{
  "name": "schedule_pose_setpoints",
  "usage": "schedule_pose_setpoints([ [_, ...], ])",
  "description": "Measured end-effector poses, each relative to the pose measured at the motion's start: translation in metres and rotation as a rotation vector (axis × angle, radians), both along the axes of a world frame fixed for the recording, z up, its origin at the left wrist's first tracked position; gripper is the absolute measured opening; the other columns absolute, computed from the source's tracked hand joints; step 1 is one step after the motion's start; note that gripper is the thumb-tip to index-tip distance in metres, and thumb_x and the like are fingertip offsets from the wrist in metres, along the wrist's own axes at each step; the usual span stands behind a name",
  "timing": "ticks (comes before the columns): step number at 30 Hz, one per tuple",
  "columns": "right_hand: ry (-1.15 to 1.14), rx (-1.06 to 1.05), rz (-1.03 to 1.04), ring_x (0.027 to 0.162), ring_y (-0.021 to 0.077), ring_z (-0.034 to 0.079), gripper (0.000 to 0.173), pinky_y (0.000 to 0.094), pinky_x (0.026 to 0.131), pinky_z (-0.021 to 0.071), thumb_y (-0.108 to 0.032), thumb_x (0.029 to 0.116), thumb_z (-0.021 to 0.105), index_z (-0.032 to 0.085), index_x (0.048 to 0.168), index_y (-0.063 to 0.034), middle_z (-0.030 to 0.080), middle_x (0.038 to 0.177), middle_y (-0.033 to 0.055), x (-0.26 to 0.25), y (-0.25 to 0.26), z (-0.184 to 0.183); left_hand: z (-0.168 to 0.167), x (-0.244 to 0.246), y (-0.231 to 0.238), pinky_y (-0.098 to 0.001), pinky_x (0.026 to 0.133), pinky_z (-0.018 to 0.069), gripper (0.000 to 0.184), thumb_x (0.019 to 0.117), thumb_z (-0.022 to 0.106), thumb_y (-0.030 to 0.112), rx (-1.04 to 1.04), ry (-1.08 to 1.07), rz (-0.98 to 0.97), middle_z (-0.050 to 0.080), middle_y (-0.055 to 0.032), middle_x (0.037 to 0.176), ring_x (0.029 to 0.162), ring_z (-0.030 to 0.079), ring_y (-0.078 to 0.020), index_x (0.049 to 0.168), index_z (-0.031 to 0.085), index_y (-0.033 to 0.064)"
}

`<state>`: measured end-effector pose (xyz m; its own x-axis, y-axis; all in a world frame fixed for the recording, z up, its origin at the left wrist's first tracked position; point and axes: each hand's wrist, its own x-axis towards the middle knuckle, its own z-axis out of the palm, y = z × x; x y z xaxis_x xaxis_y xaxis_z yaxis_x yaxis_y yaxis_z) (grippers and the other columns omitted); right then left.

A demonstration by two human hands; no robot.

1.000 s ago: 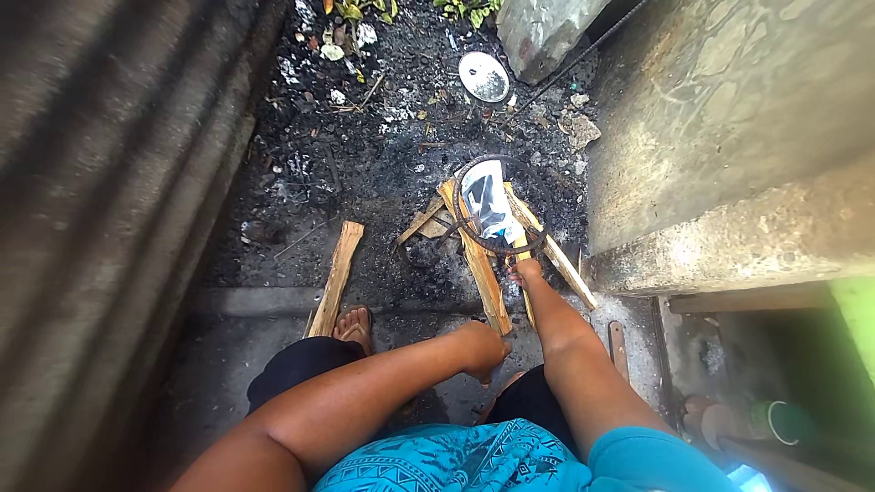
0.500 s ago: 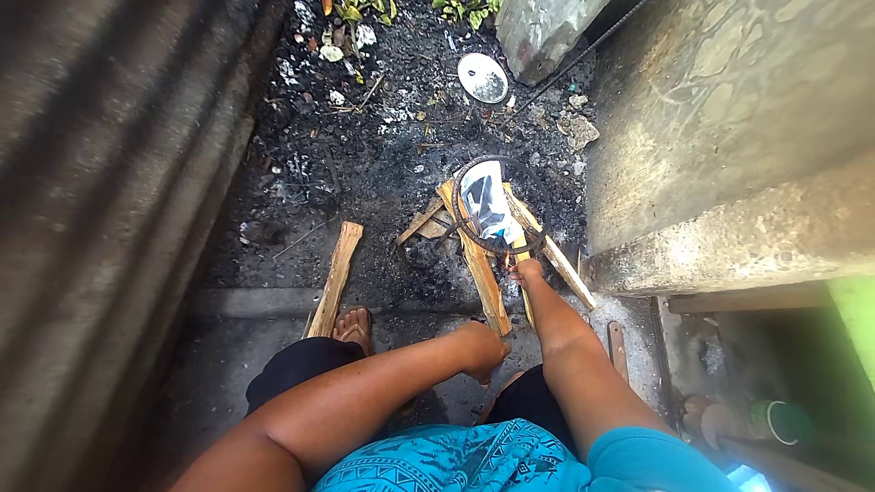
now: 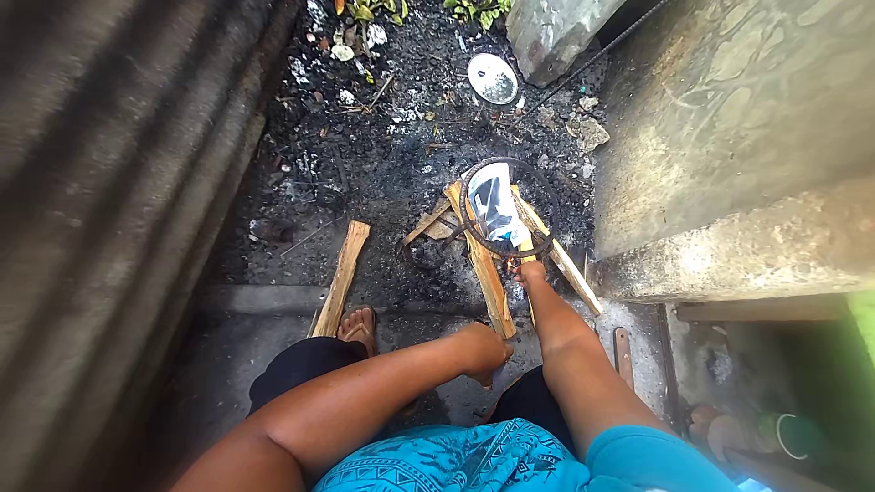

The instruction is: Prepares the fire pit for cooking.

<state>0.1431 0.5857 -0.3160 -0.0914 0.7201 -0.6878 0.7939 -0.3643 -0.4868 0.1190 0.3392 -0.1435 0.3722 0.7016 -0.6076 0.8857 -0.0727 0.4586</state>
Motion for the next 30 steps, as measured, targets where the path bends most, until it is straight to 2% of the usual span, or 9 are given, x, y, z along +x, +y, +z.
schedule_pose_setpoints([
  [9,-0.007,0.003,-0.023,0.092,0.0232,0.071,0.032,0.0377,0.08,0.0586,-0.015,0.1036,0.054,0.06,0.131,-0.0008,0.068,0.121,0.0161,0.0001,0.003,0.0003,0.0002,0.0014,0.0031,-0.0626,0.083,0.0533,0.061,0.0904,0.077,0.034,-0.025,0.017,-0.002,0.066,-0.022,0.119,0.11,0.066,-0.0428,0.137,0.053,0.0038],
  [18,0.032,-0.012,-0.042,0.094,0.0246,0.071,0.033,0.0388,0.081,0.0587,-0.014,0.1041,0.055,0.057,0.134,0.0002,0.068,0.123,0.0168,-0.0008,0.0004,0.0052,-0.0027,0.0033,0.0026,-0.0637,0.084,0.0529,0.058,0.0901,0.077,0.035,-0.015,0.003,-0.017,0.065,-0.0213,0.123,0.111,0.065,-0.043,0.135,0.056,0.0051],
  [23,0.026,-0.018,-0.017,0.094,0.0236,0.072,0.031,0.0383,0.081,0.0583,-0.016,0.1046,0.054,0.06,0.131,-0.0009,0.07,0.12,0.0143,-0.0009,-0.0006,0.0047,-0.0029,0.0025,0.0023,-0.0632,0.084,0.0529,0.058,0.0907,0.077,0.036,-0.013,0.0,-0.029,0.065,-0.0217,0.124,0.111,0.065,-0.0427,0.135,0.056,0.005],
  [30,0.059,-0.032,-0.04,0.09,0.0232,0.071,0.03,0.038,0.077,0.0579,-0.014,0.1053,0.053,0.06,0.133,-0.0047,0.071,0.117,0.0136,-0.0059,-0.0007,-0.0002,-0.0031,0.0017,0.0023,-0.0629,0.084,0.053,0.057,0.0907,0.077,0.036,-0.014,0.001,-0.027,0.065,-0.0219,0.124,0.111,0.065,-0.0428,0.134,0.056,0.0039],
])
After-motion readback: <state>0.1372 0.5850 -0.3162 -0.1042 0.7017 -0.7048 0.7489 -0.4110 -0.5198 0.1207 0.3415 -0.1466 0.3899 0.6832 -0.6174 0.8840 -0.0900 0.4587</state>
